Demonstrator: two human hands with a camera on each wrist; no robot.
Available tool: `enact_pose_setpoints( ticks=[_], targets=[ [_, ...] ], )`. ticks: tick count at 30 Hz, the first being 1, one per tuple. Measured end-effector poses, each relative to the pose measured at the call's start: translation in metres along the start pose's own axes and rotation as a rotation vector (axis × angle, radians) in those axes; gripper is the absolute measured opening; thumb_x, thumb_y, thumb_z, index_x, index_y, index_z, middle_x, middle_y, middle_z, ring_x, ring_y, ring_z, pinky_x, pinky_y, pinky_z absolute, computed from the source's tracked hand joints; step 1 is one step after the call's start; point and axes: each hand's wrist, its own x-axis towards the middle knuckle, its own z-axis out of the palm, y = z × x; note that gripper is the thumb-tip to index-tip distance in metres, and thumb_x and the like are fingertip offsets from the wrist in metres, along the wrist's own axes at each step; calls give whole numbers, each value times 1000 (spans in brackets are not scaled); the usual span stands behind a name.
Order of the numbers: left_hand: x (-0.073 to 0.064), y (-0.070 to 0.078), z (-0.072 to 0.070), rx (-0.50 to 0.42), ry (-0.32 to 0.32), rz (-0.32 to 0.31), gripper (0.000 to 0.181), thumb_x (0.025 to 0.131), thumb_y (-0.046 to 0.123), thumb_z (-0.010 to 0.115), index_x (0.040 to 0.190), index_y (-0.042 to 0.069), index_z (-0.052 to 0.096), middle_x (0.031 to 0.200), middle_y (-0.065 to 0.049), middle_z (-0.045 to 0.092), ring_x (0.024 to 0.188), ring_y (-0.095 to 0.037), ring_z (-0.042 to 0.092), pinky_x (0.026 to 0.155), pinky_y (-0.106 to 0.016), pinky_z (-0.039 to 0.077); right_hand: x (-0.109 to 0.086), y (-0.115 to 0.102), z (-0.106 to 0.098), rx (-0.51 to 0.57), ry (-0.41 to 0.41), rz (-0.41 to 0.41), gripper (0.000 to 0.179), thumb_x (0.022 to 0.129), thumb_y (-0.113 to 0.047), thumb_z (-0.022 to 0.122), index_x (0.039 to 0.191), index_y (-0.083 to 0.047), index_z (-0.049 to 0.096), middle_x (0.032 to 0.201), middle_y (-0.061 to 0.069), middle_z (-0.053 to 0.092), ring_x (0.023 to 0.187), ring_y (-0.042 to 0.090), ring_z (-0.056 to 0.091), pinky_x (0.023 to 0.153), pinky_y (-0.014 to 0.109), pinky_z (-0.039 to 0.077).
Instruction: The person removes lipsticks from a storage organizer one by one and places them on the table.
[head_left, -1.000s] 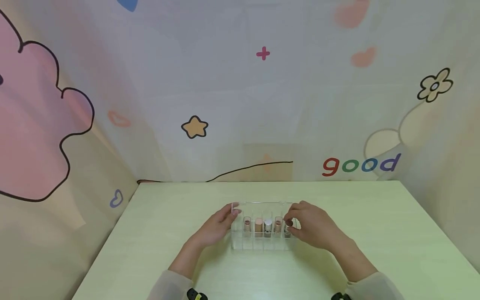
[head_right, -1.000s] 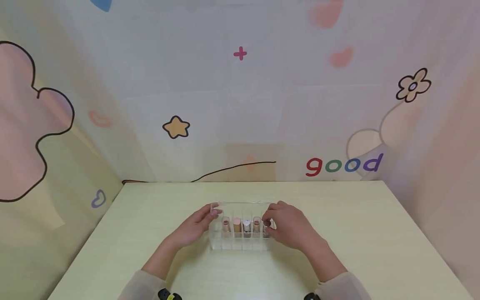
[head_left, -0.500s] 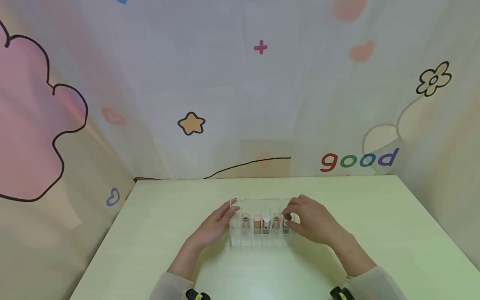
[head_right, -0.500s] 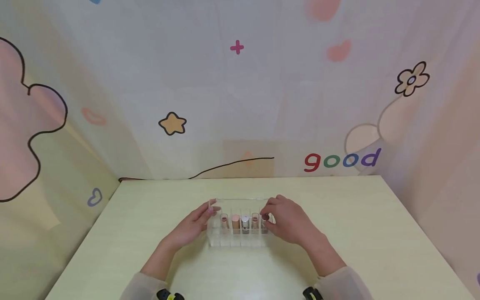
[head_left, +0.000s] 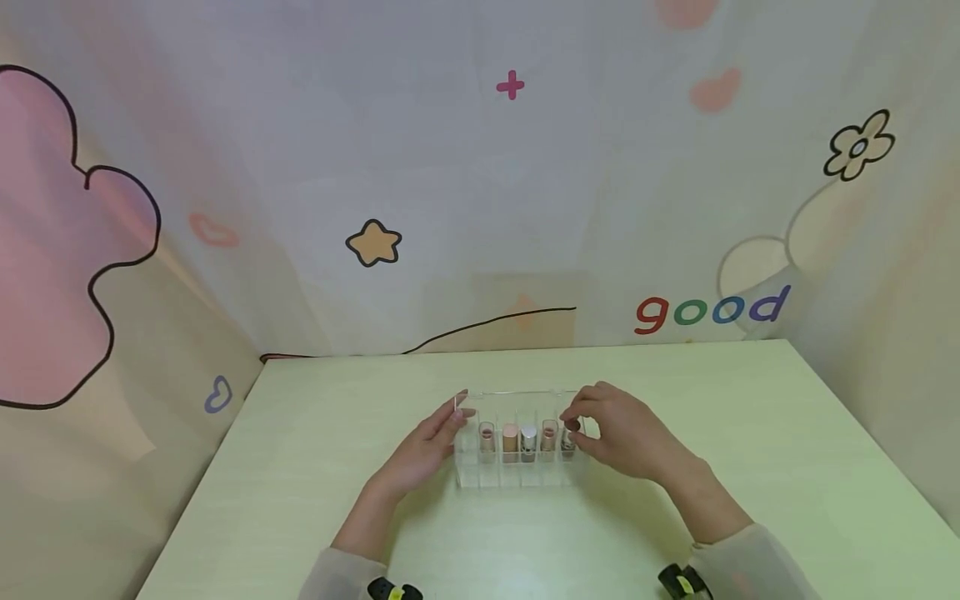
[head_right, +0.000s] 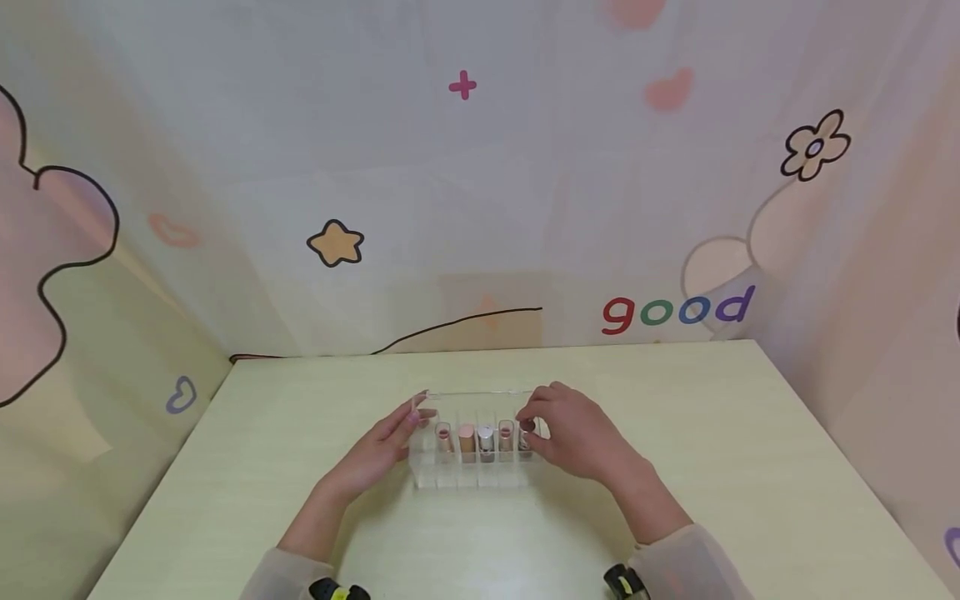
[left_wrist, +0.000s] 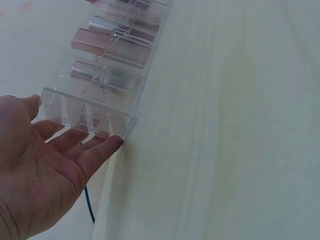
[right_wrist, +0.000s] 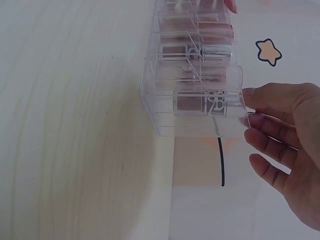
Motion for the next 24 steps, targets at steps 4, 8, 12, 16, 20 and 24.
enact_pose_setpoints(
  ticks=[4, 8, 12, 16, 20, 24],
  targets=[
    [0, 0, 0, -3, 0, -3, 51, 113, 44, 36, 163, 35, 30, 157, -4, 52, 152, -33, 40, 118, -56, 44, 0, 0, -2, 12, 6, 6, 17, 87, -17, 84, 103, -16, 80, 101, -6, 72, 98, 15, 64, 85, 35, 62],
    [-1, -1, -1, -17, -9, 5, 52, 113, 47, 36, 163, 36, 30, 158, -5, 51, 153, -33, 39, 119, -57, 43, 0, 1, -2, 25, 20, -3, 17, 87, -16, 84, 104, -15, 80, 101, -6, 71, 99, 16, 65, 86, 37, 62],
    [-1, -1, -1, -19, -7, 6, 53, 112, 49, 36, 163, 36, 30, 158, -5, 51, 153, -34, 39, 119, -57, 43, 0, 2, -4, 34, 28, -11, 16, 88, -15, 83, 104, -14, 80, 102, -7, 71, 98, 15, 65, 86, 37, 62],
    [-2, -1, -1, -17, -5, 2, 54, 112, 50, 37, 163, 36, 30, 158, -6, 51, 153, -34, 39, 119, -57, 44, 0, 2, -6, 54, 28, -6, 17, 89, -16, 82, 105, -13, 80, 103, -7, 71, 96, 15, 67, 86, 36, 62],
    [-2, -1, 0, -20, -6, 4, 53, 112, 49, 37, 163, 36, 30, 157, -6, 51, 153, -34, 39, 119, -57, 44, 0, 2, -8, 75, 37, -7, 17, 90, -16, 81, 106, -13, 80, 103, -9, 71, 93, 11, 66, 83, 33, 62],
    [-1, -2, -1, -18, -5, 7, 52, 113, 46, 37, 163, 36, 30, 158, -5, 51, 153, -33, 39, 119, -57, 43, 0, 2, -10, 98, 60, -25, 16, 90, -13, 81, 106, -14, 80, 102, -9, 70, 89, 9, 65, 78, 30, 60]
  ],
)
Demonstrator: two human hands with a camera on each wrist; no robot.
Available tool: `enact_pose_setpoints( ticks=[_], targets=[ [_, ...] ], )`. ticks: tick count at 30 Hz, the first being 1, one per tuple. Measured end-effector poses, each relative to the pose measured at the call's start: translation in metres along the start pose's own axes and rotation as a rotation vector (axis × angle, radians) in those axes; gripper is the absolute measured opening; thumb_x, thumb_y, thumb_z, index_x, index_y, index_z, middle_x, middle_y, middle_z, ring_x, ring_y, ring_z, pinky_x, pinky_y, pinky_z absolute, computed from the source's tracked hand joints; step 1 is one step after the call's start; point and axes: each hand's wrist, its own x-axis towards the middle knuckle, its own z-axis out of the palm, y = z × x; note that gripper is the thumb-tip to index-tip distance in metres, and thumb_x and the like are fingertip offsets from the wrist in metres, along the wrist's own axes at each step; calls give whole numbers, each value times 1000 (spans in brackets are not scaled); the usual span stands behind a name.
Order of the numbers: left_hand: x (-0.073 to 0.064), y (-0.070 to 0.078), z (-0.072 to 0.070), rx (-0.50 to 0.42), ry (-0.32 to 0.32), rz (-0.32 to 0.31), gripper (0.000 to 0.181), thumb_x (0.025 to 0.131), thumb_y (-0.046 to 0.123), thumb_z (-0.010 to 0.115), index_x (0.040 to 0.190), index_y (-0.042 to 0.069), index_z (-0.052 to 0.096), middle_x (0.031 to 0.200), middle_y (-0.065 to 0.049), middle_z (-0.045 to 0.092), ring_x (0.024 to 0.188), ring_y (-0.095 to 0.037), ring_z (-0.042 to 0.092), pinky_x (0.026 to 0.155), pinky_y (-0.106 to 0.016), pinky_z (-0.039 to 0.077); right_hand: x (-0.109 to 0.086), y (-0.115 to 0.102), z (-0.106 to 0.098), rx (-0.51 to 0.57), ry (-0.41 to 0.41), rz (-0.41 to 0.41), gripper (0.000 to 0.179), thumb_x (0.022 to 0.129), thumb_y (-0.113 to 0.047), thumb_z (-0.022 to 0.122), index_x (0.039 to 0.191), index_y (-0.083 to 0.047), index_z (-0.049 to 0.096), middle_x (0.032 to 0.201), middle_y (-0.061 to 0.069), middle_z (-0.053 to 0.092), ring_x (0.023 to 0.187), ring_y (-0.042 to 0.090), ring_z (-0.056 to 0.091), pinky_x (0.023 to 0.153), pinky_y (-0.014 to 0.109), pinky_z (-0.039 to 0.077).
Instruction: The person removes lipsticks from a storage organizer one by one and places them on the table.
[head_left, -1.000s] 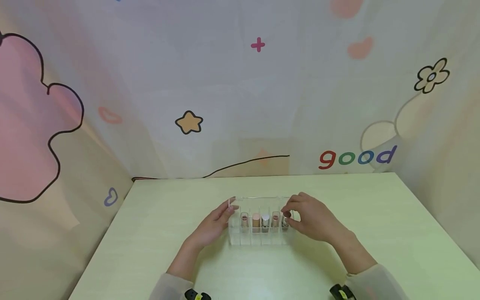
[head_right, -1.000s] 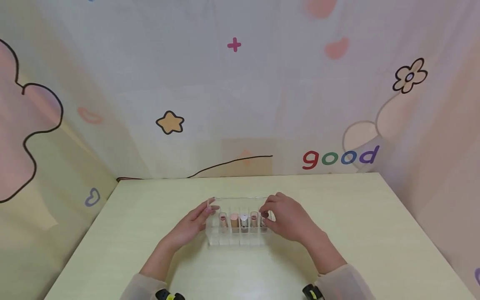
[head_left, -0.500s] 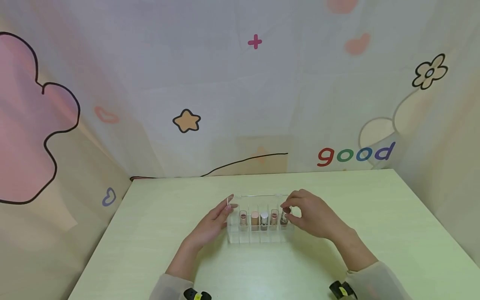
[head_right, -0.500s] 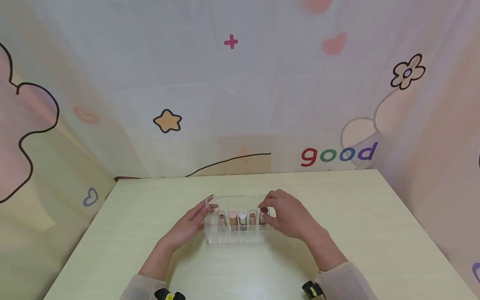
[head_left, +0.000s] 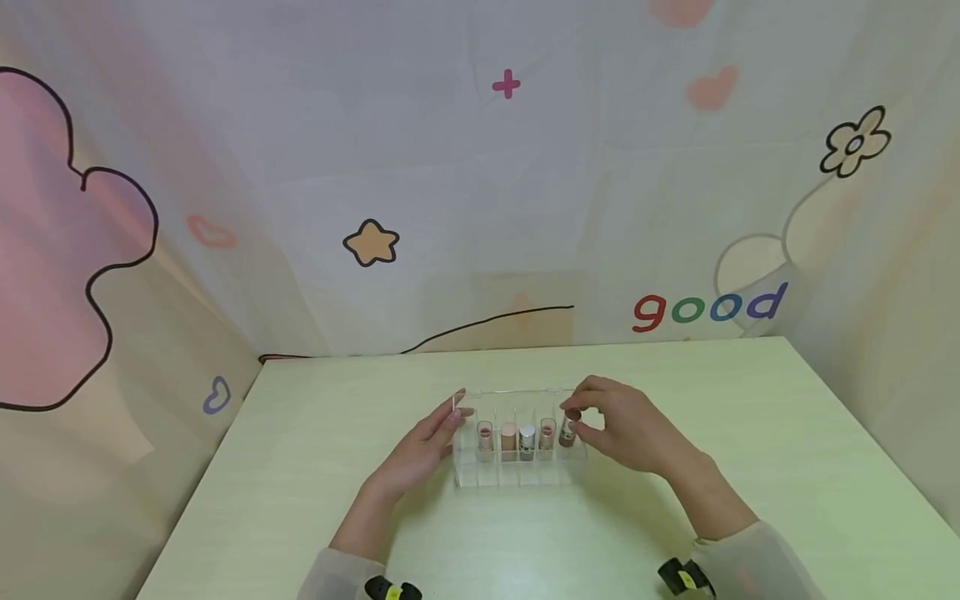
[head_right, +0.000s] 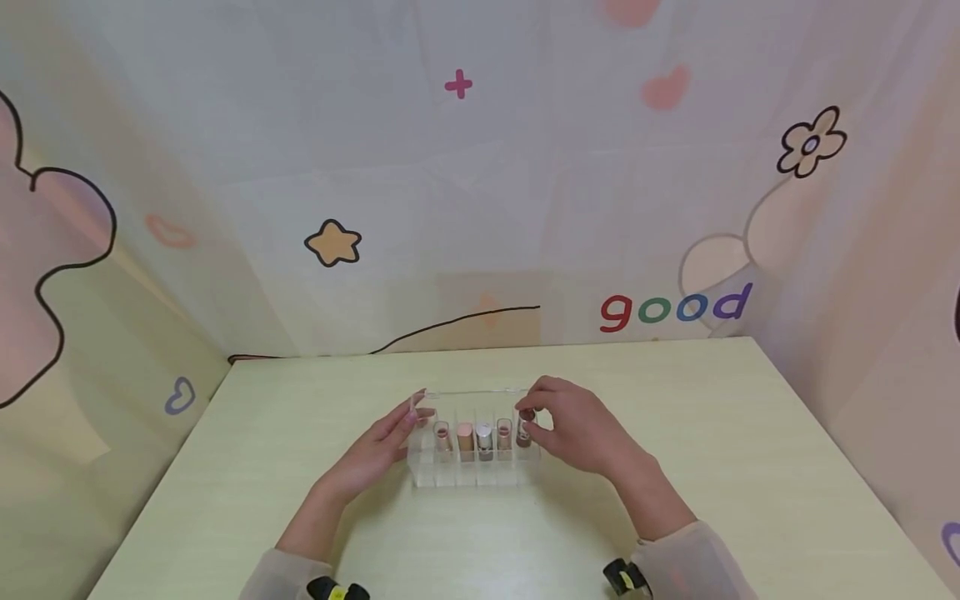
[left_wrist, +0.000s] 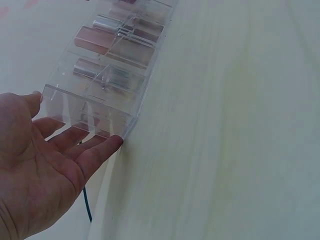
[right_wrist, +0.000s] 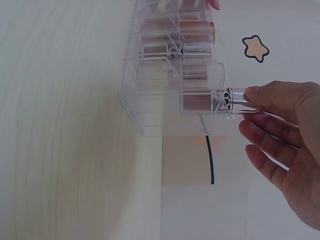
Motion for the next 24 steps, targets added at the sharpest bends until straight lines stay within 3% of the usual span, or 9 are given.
enact_pose_setpoints(
  ticks=[11, 24],
  targets=[
    [-1, -1, -1, 14, -6, 4, 55, 112, 49, 37, 164, 33, 29, 158, -3, 51, 153, -33, 39, 119, -57, 43, 1, -2, 3, 51, 15, 2, 17, 90, -12, 80, 107, -13, 79, 105, -8, 71, 89, 8, 64, 76, 25, 59],
    [0, 0, 0, 27, 2, -7, 51, 113, 46, 38, 163, 37, 30, 157, -3, 52, 152, -31, 41, 119, -55, 44, -2, -1, 3, 74, 13, 33, 18, 91, -12, 80, 109, -10, 79, 106, -6, 71, 91, 11, 64, 78, 28, 60]
  ],
)
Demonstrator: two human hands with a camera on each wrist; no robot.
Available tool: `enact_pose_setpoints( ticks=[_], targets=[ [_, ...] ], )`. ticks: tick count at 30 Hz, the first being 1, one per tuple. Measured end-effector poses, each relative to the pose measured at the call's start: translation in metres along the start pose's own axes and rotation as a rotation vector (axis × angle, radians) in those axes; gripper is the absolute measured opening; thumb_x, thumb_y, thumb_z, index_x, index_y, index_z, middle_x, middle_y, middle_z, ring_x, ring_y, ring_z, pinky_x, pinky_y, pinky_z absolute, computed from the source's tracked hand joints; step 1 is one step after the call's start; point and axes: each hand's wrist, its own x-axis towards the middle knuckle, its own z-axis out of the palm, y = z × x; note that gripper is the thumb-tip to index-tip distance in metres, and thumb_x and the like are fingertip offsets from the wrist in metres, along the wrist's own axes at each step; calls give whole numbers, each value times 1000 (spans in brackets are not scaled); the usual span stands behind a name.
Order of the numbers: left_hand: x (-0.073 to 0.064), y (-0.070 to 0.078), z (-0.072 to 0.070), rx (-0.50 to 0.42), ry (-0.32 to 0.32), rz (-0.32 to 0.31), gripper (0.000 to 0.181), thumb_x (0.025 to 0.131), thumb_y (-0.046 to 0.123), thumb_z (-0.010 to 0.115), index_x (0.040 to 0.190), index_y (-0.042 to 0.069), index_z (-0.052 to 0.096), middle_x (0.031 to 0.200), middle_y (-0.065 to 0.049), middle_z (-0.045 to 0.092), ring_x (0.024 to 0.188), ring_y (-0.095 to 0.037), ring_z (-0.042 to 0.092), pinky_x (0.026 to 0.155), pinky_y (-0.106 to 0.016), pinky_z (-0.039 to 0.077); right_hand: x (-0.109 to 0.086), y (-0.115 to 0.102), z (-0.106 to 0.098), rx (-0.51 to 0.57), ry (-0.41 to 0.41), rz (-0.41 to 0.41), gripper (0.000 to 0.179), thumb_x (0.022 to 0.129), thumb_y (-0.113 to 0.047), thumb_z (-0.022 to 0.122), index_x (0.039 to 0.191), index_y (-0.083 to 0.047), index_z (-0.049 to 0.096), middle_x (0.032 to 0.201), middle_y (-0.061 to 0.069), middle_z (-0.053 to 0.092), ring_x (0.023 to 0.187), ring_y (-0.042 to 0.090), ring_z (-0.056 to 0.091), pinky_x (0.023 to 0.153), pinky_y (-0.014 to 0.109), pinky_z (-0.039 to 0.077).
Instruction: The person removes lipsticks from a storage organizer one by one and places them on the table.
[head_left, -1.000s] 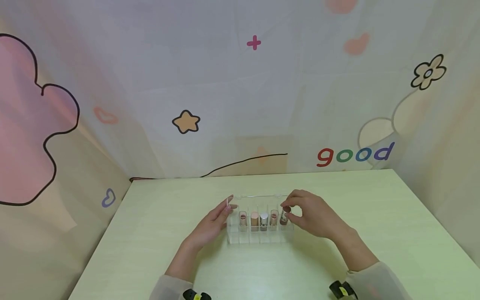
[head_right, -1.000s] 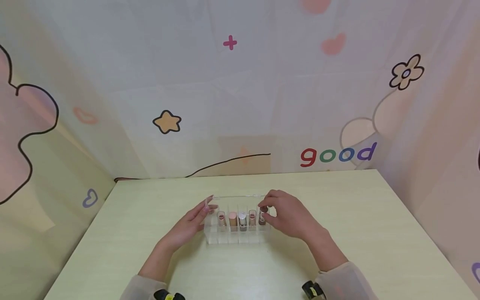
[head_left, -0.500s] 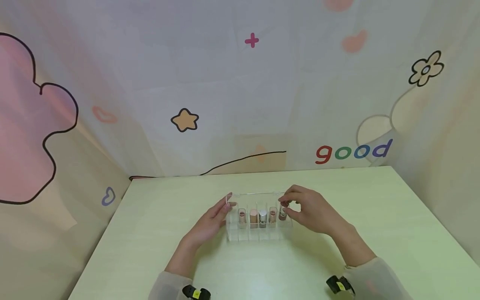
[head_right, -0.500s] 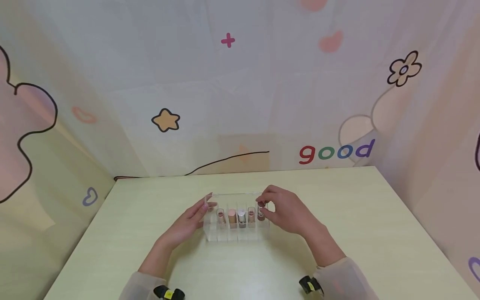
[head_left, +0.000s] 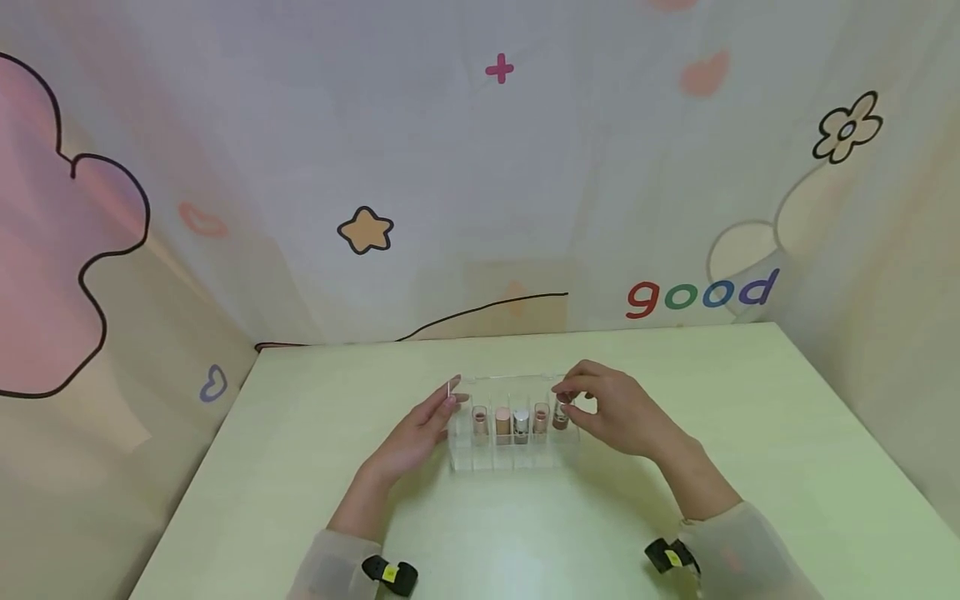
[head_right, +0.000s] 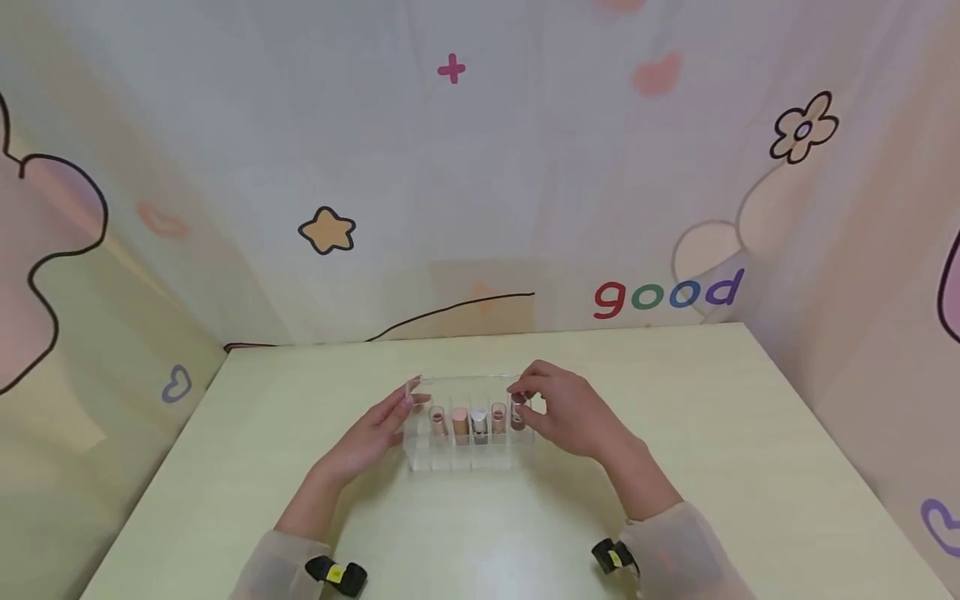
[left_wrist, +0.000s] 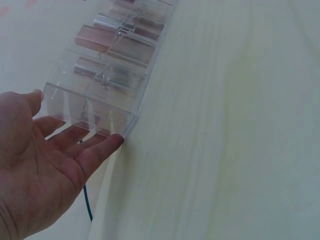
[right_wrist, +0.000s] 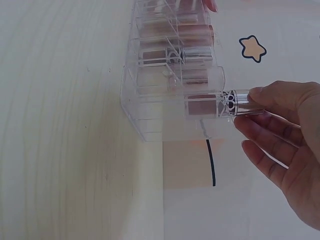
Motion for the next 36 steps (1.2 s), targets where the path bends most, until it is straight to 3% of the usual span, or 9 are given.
enact_pose_setpoints(
  ticks=[7, 15, 23, 36],
  targets=[
    [2, 2, -4, -12, 8, -5, 51, 113, 42, 38, 163, 34, 30, 158, -4, 51, 153, -31, 40, 118, -55, 44, 4, 0, -3, 9, 1, -9, 18, 92, -12, 79, 110, -11, 78, 106, -6, 70, 95, 12, 69, 81, 31, 61],
    [2, -7, -1, -38, -18, -9, 54, 112, 48, 38, 164, 33, 30, 159, -5, 50, 154, -32, 38, 120, -56, 42, -1, 2, -2, 21, 10, -20, 19, 91, -11, 79, 110, -10, 78, 105, -5, 70, 95, 16, 72, 82, 38, 63],
    [0, -10, 3, -34, -25, -5, 55, 111, 49, 39, 163, 34, 31, 159, -5, 50, 153, -33, 39, 118, -56, 44, -3, 3, -2, -11, 24, -39, 17, 91, -14, 80, 108, -14, 79, 104, -9, 70, 90, 8, 64, 77, 28, 59],
    [1, -1, -1, -12, -12, 9, 53, 113, 46, 37, 164, 33, 29, 159, -6, 50, 153, -33, 39, 117, -56, 45, 1, -1, -13, 22, 40, -33, 19, 92, -11, 79, 111, -14, 78, 105, -8, 70, 94, 12, 71, 78, 30, 59]
  ],
)
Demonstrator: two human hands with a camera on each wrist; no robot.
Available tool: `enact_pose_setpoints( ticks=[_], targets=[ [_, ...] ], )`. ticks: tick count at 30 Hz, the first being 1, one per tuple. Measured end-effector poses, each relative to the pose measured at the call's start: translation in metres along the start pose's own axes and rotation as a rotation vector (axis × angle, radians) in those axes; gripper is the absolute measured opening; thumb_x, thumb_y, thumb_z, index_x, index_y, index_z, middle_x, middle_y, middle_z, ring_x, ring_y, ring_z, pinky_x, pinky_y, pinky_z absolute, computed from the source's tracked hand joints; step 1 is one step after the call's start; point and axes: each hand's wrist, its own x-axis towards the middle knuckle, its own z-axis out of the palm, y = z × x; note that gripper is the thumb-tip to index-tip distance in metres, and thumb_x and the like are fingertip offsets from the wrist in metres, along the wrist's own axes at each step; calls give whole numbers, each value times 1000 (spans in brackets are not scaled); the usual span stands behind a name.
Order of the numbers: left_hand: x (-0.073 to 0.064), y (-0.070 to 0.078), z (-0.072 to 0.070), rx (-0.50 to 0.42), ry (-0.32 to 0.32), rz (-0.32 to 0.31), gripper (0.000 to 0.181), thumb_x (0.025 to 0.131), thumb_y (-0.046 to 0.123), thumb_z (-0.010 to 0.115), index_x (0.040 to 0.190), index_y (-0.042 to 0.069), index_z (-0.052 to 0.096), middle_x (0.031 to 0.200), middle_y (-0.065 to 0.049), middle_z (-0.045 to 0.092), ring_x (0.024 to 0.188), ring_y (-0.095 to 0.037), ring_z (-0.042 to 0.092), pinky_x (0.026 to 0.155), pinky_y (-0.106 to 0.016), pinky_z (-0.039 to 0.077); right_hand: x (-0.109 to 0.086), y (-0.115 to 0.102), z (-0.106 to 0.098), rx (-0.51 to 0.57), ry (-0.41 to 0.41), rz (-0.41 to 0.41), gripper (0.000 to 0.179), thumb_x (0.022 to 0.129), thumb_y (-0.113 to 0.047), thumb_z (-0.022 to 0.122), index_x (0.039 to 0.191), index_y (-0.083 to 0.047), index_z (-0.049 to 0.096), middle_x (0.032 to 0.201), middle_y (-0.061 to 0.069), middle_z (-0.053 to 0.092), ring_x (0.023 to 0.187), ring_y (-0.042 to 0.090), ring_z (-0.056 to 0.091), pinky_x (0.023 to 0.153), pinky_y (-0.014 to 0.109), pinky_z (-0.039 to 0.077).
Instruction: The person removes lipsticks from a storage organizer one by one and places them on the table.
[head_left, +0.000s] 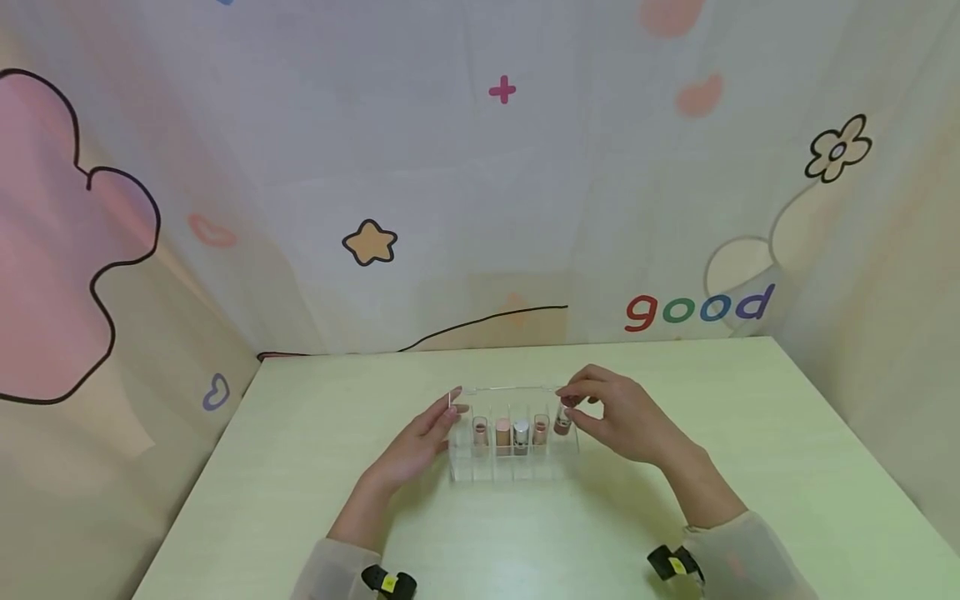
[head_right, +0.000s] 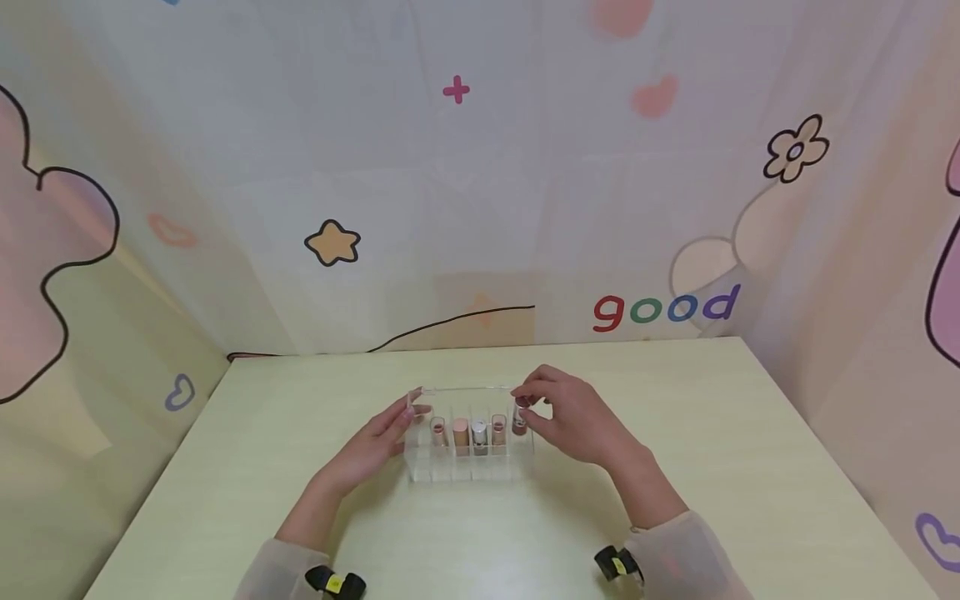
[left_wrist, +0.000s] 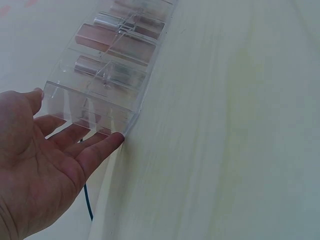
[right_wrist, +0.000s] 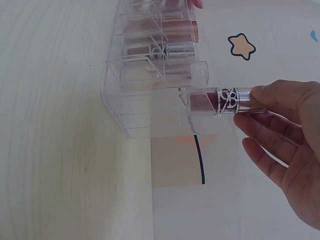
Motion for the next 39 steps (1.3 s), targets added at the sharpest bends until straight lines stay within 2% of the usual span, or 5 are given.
enact_pose_setpoints(
  ticks=[7, 21, 31, 39],
  targets=[
    [0, 1, 0, 1, 1, -2, 52, 114, 42, 37, 164, 32, 30, 158, -6, 50, 153, -32, 40, 117, -55, 45, 0, 1, -2, 13, 5, 2, 20, 93, -10, 78, 112, -14, 77, 106, -9, 70, 94, 12, 71, 79, 31, 58],
    [0, -1, 0, 1, -4, 0, 57, 112, 50, 37, 165, 31, 28, 159, -6, 49, 153, -33, 39, 118, -56, 44, -1, -4, -14, 27, 27, 25, 23, 92, -13, 79, 115, -14, 78, 109, -9, 69, 96, 10, 70, 77, 28, 58],
    [0, 0, 0, -2, -3, -1, 55, 112, 49, 37, 164, 35, 28, 159, -5, 49, 154, -32, 38, 118, -56, 44, -3, -1, -23, 25, 93, -12, 26, 91, -7, 79, 116, -12, 77, 111, -5, 70, 96, 12, 70, 75, 27, 57],
    [1, -1, -1, -8, -3, 3, 54, 112, 48, 38, 164, 35, 29, 159, -5, 49, 154, -32, 38, 118, -56, 44, -5, 3, -32, 42, 153, -39, 28, 90, -3, 78, 117, -11, 77, 111, -4, 70, 94, 13, 69, 68, 23, 54]
  ],
)
